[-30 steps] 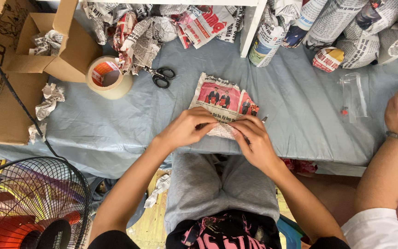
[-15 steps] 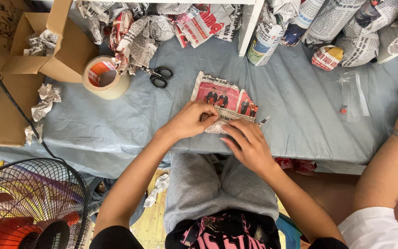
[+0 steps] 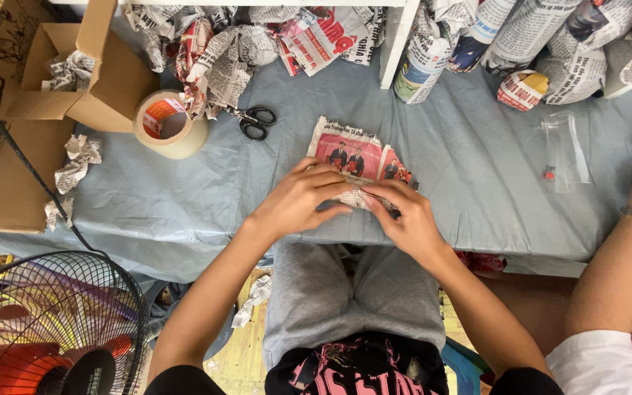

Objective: The person tears sheets of newspaper, wraps small plastic containers with the paper, crumples additional newspaper pieces, and places the wrapped items onto a shelf with other finished wrapped objects.

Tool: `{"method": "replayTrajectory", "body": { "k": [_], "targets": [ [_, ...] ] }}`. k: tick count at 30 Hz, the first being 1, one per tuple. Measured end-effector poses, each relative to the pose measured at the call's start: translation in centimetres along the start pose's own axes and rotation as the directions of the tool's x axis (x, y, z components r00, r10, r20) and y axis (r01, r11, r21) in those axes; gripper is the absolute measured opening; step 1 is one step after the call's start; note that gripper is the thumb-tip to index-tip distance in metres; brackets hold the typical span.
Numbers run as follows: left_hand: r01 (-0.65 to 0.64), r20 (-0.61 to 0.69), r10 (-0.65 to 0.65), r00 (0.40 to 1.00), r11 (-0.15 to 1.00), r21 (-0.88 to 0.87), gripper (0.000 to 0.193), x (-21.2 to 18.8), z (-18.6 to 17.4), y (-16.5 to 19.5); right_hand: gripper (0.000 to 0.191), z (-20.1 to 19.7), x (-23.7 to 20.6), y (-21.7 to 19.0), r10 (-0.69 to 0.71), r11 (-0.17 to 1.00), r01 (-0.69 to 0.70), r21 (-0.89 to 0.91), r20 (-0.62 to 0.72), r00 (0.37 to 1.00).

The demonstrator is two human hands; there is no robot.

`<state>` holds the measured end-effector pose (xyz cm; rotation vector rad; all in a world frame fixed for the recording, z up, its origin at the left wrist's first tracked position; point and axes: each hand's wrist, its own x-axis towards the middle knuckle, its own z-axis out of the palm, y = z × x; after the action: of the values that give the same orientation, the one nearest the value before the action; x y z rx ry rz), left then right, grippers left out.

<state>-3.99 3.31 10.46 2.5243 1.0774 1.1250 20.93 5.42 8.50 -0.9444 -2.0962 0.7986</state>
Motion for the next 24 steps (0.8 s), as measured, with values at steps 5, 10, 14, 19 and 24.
{"method": "replayTrajectory", "body": {
  "k": [5,10,14,19,24],
  "targets": [
    [0.132,0.117,-0.114,0.986,0.979,-0.155,0.013,0.3,1.0,-1.3,0.019,-0.1,-0.2,0.5,-0.114,0.981,0.109,-0.16,-0.023,0.993],
    [0.267,0.131,-0.249,0.96,0.953,-0.146,0.015,0.6,2.0,-1.6,0.017,0.2,-0.5,-0.2,-0.203,0.93,0.168,-0.326,-0.078,0.976],
    [0.391,0.064,-0.39,0.919,0.871,-0.298,0.012,1.5,3.1,-1.7,0.023,0.2,-0.5,-1.0,-0.345,0.869,0.298,-0.396,-0.053,0.937],
    [0.495,0.053,-0.497,0.866,0.838,-0.231,0.013,2.0,3.5,-2.0,0.036,0.1,-0.4,-1.4,-0.366,0.859,0.32,-0.4,-0.042,0.93],
    [0.239,-0.165,-0.213,0.963,0.958,0.159,0.009,1.3,3.9,-0.4,0.03,-0.2,0.4,-0.7,-0.238,0.955,0.22,-0.202,-0.07,0.969]
  ]
}}
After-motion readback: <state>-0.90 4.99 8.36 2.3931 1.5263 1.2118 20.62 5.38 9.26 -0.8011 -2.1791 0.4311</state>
